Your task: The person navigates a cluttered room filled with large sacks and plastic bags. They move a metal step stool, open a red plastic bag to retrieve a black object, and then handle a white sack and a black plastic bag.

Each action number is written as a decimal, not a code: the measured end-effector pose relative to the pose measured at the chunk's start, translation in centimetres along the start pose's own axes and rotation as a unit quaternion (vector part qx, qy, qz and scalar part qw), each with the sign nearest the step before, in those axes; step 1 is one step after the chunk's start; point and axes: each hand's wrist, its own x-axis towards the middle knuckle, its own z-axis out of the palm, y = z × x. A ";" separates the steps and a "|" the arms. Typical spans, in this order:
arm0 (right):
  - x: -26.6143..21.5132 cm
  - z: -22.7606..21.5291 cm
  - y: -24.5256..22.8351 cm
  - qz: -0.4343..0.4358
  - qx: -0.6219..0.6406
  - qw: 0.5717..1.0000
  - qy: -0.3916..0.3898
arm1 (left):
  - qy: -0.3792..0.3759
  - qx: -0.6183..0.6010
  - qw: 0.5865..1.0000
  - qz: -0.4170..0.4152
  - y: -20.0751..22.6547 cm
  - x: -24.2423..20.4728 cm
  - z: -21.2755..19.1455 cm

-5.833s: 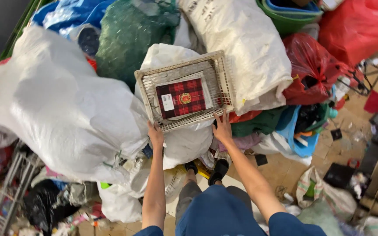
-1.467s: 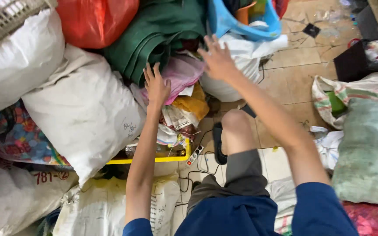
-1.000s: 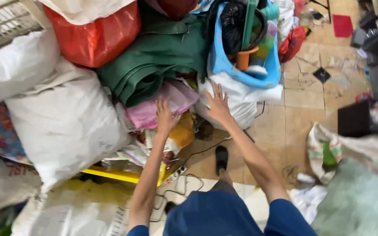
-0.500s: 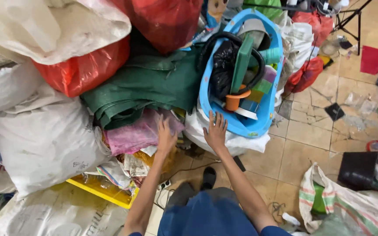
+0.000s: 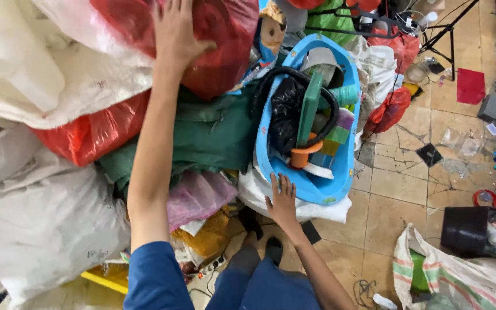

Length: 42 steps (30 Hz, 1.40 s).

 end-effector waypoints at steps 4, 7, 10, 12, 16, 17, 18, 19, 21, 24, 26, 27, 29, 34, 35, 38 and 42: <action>1.1 -1.0 -0.4 0.036 0.029 0.997 -0.055 | 0.072 -0.102 0.991 0.038 0.5 -4.0 0.2; 2.2 -0.9 0.1 0.064 0.054 0.993 -0.083 | 0.075 -0.129 0.988 0.029 2.2 -8.1 0.0; 3.0 -2.1 -1.1 0.063 0.097 0.991 -0.072 | 0.077 -0.137 0.987 0.020 3.0 -11.6 0.4; 4.4 -3.7 -2.5 0.039 0.125 0.991 -0.031 | 0.081 -0.132 0.988 0.014 3.2 -12.9 1.1; 7.1 -5.6 -4.7 0.022 0.169 0.985 -0.015 | 0.092 -0.137 0.986 0.018 3.2 -13.8 1.6; 8.0 -5.4 -4.9 0.018 0.177 0.984 -0.008 | 0.096 -0.134 0.986 0.026 3.2 -13.6 1.6; 8.4 -5.2 -4.8 0.015 0.176 0.984 -0.010 | 0.098 -0.133 0.986 0.023 3.2 -13.5 1.8; 8.3 -5.0 -4.9 0.013 0.177 0.984 -0.011 | 0.094 -0.137 0.986 0.018 3.2 -13.8 1.9; 8.0 -4.6 -5.0 0.012 0.177 0.984 -0.019 | 0.087 -0.143 0.986 0.007 3.3 -14.4 1.9; 8.7 -4.5 -5.3 0.016 0.182 0.983 -0.030 | 0.089 -0.133 0.987 0.011 3.4 -14.1 0.9; 9.1 -4.8 -5.7 0.018 0.215 0.976 -0.045 | 0.169 -0.116 0.979 0.014 3.9 -13.4 -0.5; 9.5 -4.8 -5.7 0.017 0.215 0.975 -0.050 | 0.167 -0.114 0.979 0.010 3.5 -14.1 0.3; 10.6 -4.7 -5.9 0.002 0.230 0.973 -0.033 | 0.155 -0.093 0.983 -0.039 2.5 -15.5 2.0; 14.3 -5.4 -6.5 -0.029 0.246 0.969 -0.004 | 0.188 -0.217 0.940 -0.185 1.7 -16.9 3.6; 15.6 -5.3 -6.7 -0.063 0.236 0.969 0.031 | 0.210 -0.300 0.891 -0.267 1.4 -17.0 4.0; 20.0 -6.0 -7.5 -0.129 0.257 0.953 0.101 | 0.205 -0.464 0.804 -0.311 0.3 -16.9 8.8; 26.2 -6.7 -8.5 -0.111 0.272 0.948 0.122 | 0.222 -0.487 0.786 -0.310 1.8 -15.3 14.1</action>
